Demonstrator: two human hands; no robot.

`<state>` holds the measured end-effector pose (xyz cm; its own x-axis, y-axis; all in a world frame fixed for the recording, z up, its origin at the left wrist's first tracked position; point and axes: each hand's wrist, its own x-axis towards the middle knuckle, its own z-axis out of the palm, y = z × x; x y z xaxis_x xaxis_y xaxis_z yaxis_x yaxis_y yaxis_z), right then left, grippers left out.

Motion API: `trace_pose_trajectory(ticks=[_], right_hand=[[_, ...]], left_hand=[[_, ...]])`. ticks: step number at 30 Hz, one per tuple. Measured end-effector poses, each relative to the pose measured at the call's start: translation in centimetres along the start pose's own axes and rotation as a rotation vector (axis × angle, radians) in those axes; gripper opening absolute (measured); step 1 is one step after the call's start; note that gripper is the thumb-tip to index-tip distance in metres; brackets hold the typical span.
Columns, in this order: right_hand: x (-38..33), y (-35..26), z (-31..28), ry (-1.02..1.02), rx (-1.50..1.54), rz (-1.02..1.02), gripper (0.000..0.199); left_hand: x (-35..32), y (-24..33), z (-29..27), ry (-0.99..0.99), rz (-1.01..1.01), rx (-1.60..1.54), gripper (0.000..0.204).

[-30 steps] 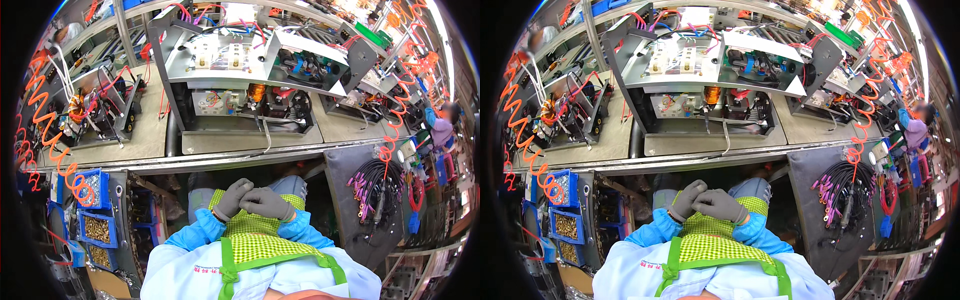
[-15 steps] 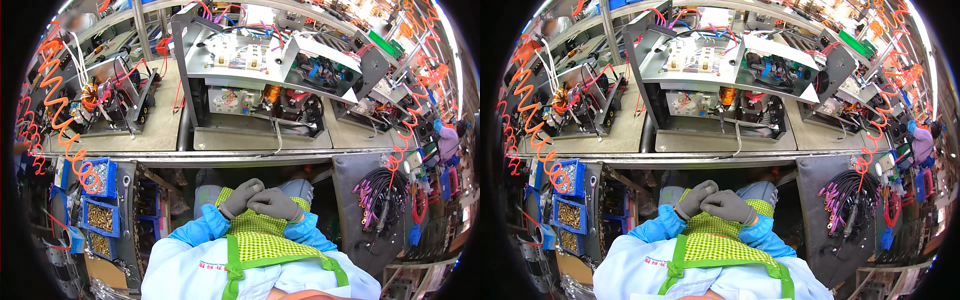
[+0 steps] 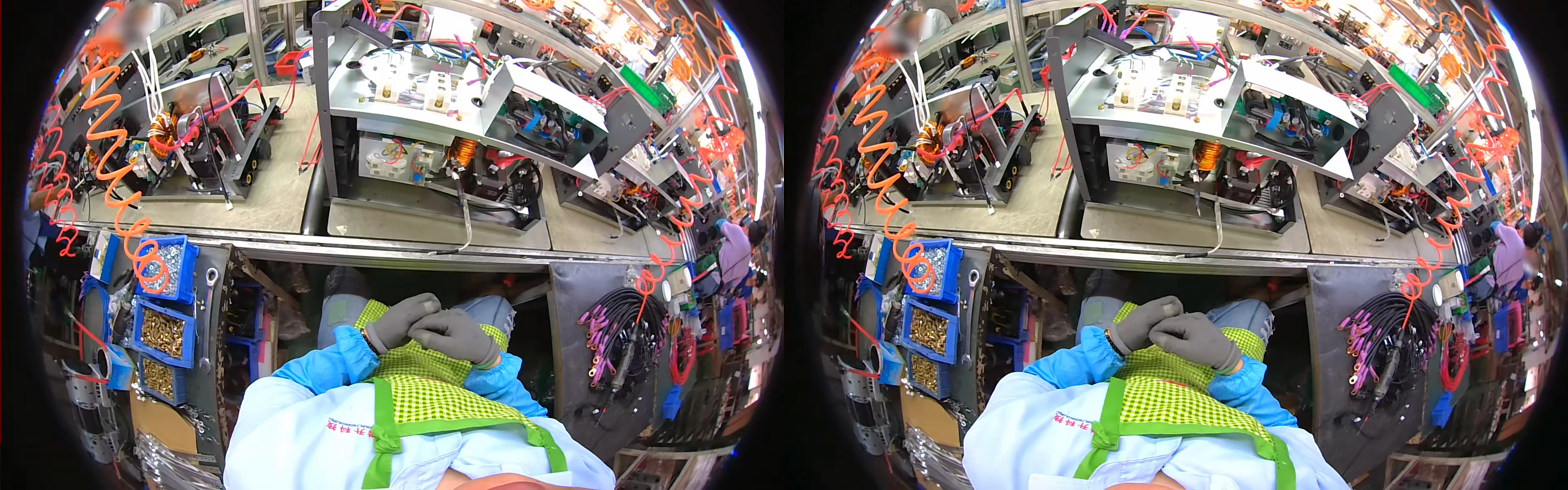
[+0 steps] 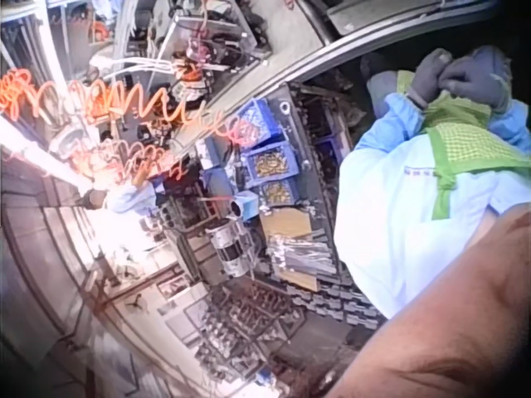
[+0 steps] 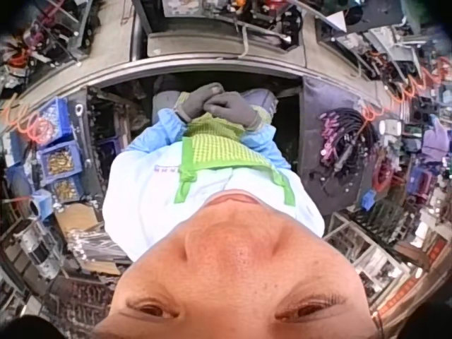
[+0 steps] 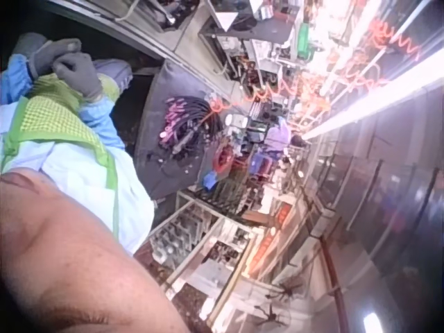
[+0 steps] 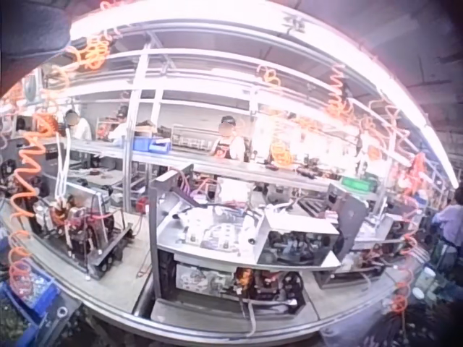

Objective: Assembling electrical components into a metal chassis using an electric screwdriver.

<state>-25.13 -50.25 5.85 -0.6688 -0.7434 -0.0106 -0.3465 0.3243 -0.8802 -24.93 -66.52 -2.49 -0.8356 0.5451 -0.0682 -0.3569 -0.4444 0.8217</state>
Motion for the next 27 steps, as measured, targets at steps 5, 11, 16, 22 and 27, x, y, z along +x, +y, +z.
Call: trace_pose_trajectory(ticks=[5,11,16,22,27], right_hand=[[-0.2,0.6,0.2,0.025,-0.001,-0.019,0.021],[-0.4,0.6,-0.1,0.013,0.002,0.018,0.02],[-0.4,0.4,0.2,-0.05,0.106,0.023,0.022],[-0.7,0.7,-0.6,-0.038,0.136,0.128,0.022],[-0.5,0.6,-0.7,-0.079,0.166,0.096,0.023]], left_hand=[[0.0,0.1,0.7,0.029,0.038,-0.004,0.029],[-0.2,1.1,1.6,0.066,-0.003,-0.072,0.029],[-0.4,0.0,-0.1,-0.054,0.006,-0.072,0.028],[0.0,0.8,1.3,0.002,-0.012,-0.124,0.023],[0.6,0.0,0.2,0.011,0.053,0.017,0.025]])
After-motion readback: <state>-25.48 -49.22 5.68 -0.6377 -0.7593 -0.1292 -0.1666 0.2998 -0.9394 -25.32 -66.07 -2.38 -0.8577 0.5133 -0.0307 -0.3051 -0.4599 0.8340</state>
